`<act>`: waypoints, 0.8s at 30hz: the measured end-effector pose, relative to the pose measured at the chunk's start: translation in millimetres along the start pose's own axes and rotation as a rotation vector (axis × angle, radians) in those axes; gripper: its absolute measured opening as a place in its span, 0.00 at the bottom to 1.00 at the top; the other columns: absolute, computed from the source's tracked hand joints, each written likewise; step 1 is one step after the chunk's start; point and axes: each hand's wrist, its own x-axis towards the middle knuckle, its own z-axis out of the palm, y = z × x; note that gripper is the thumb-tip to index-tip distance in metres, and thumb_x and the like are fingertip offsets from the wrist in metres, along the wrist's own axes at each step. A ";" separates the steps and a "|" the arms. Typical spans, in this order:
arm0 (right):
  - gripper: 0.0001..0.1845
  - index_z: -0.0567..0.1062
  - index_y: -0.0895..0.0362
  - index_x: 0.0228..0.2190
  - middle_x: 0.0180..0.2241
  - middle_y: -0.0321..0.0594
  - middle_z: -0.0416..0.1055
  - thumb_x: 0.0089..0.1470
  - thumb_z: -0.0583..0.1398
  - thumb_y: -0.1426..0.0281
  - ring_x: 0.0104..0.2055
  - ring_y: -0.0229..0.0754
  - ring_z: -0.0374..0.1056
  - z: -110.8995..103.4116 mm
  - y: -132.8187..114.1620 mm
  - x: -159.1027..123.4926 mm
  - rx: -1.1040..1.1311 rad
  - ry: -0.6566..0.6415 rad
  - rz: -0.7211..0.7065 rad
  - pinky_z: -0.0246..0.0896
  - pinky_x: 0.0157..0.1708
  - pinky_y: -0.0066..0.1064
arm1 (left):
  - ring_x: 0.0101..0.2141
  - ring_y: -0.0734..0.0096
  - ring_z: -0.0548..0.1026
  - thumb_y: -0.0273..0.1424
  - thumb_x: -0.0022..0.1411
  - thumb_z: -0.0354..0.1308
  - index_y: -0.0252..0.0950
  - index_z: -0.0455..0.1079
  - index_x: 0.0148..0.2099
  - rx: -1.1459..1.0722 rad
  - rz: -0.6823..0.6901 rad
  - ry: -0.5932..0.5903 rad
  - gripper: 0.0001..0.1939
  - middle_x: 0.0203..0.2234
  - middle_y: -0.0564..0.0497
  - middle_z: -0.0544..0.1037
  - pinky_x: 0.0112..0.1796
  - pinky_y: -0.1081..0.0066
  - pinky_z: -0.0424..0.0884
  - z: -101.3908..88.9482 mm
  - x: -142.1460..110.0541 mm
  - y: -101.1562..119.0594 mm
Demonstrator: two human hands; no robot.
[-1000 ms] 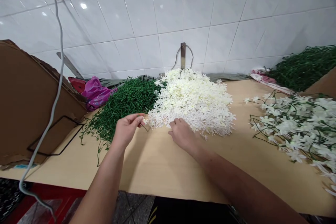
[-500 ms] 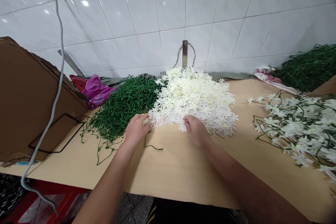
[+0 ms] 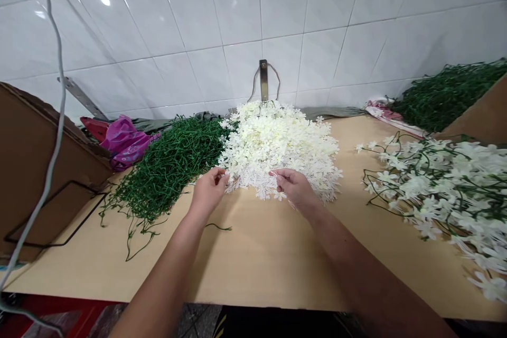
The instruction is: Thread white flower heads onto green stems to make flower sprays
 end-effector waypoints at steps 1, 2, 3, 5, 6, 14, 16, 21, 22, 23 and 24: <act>0.10 0.71 0.59 0.28 0.21 0.33 0.62 0.42 0.57 0.67 0.22 0.31 0.55 -0.6 -1.6 -1.6 0.069 -0.009 0.027 0.56 0.26 0.27 | 0.22 0.73 0.67 0.37 0.52 0.50 0.36 0.64 0.32 -0.099 0.009 -0.033 0.10 0.19 0.54 0.69 0.24 0.74 0.59 7.9 -3.4 4.1; 0.10 0.71 0.59 0.26 0.20 0.33 0.62 0.39 0.59 0.66 0.23 0.31 0.56 -0.9 -3.0 -3.2 0.135 -0.016 0.055 0.55 0.26 0.27 | 0.21 0.74 0.66 0.37 0.51 0.50 0.36 0.64 0.32 -0.192 0.015 -0.062 0.10 0.19 0.54 0.69 0.23 0.75 0.59 16.0 -7.4 8.3; 0.11 0.70 0.59 0.25 0.21 0.33 0.62 0.37 0.60 0.65 0.23 0.31 0.56 -1.0 -4.2 -4.8 0.193 -0.016 0.081 0.55 0.27 0.26 | 0.21 0.74 0.66 0.36 0.51 0.51 0.35 0.64 0.32 -0.266 0.017 -0.090 0.09 0.18 0.54 0.68 0.23 0.75 0.59 24.1 -11.7 12.4; 0.13 0.69 0.59 0.23 0.22 0.33 0.64 0.34 0.63 0.64 0.25 0.30 0.57 -1.0 -5.9 -7.5 0.259 -0.009 0.109 0.54 0.27 0.25 | 0.21 0.76 0.65 0.36 0.50 0.52 0.35 0.64 0.31 -0.359 0.015 -0.126 0.09 0.18 0.55 0.67 0.23 0.76 0.59 38.8 -20.2 18.9; 0.13 0.69 0.59 0.23 0.23 0.33 0.64 0.33 0.63 0.64 0.25 0.30 0.57 -0.7 -6.6 -8.6 0.265 -0.005 0.108 0.53 0.27 0.25 | 0.21 0.76 0.64 0.35 0.50 0.52 0.35 0.64 0.31 -0.382 0.011 -0.142 0.09 0.18 0.55 0.67 0.23 0.76 0.59 44.9 -24.0 20.9; 0.12 0.66 0.59 0.22 0.18 0.31 0.61 0.37 0.62 0.65 0.21 0.30 0.55 11.3 -6.6 -15.4 0.070 -0.119 0.010 0.50 0.23 0.25 | 0.19 0.80 0.59 0.34 0.51 0.52 0.34 0.64 0.28 -0.485 -0.062 -0.244 0.07 0.16 0.57 0.63 0.21 0.78 0.56 55.5 -34.7 21.1; 0.09 0.66 0.59 0.22 0.19 0.32 0.63 0.39 0.61 0.67 0.22 0.32 0.57 14.5 -3.6 -15.7 -0.048 -0.111 -0.044 0.52 0.24 0.26 | 0.19 0.80 0.59 0.32 0.51 0.52 0.34 0.64 0.27 -0.523 -0.072 -0.260 0.07 0.16 0.57 0.63 0.22 0.78 0.56 53.1 -34.0 22.6; 0.04 0.68 0.59 0.23 0.26 0.38 0.66 0.42 0.58 0.71 0.29 0.35 0.62 15.2 2.8 -14.4 -0.328 0.001 -0.191 0.59 0.29 0.28 | 0.19 0.80 0.61 0.30 0.52 0.51 0.33 0.65 0.28 -0.557 -0.084 -0.297 0.05 0.16 0.57 0.64 0.23 0.78 0.58 51.0 -34.4 26.2; 0.03 0.68 0.59 0.23 0.28 0.39 0.66 0.42 0.58 0.71 0.30 0.36 0.63 14.8 3.7 -14.2 -0.348 0.014 -0.209 0.60 0.30 0.28 | 0.20 0.80 0.61 0.30 0.52 0.51 0.33 0.66 0.29 -0.564 -0.087 -0.295 0.05 0.16 0.57 0.64 0.23 0.78 0.58 51.0 -34.6 26.5; 0.03 0.68 0.59 0.22 0.28 0.39 0.66 0.42 0.58 0.72 0.31 0.36 0.63 14.5 4.6 -14.2 -0.362 0.018 -0.224 0.61 0.30 0.28 | 0.20 0.80 0.62 0.29 0.52 0.52 0.33 0.66 0.31 -0.571 -0.090 -0.292 0.05 0.16 0.57 0.65 0.23 0.78 0.58 51.1 -34.9 26.5; 0.02 0.68 0.58 0.22 0.29 0.39 0.66 0.42 0.57 0.72 0.31 0.36 0.63 14.4 5.4 -14.4 -0.376 0.014 -0.237 0.62 0.30 0.28 | 0.20 0.80 0.62 0.29 0.51 0.52 0.33 0.67 0.31 -0.578 -0.091 -0.289 0.06 0.17 0.57 0.65 0.23 0.78 0.58 51.2 -35.1 26.5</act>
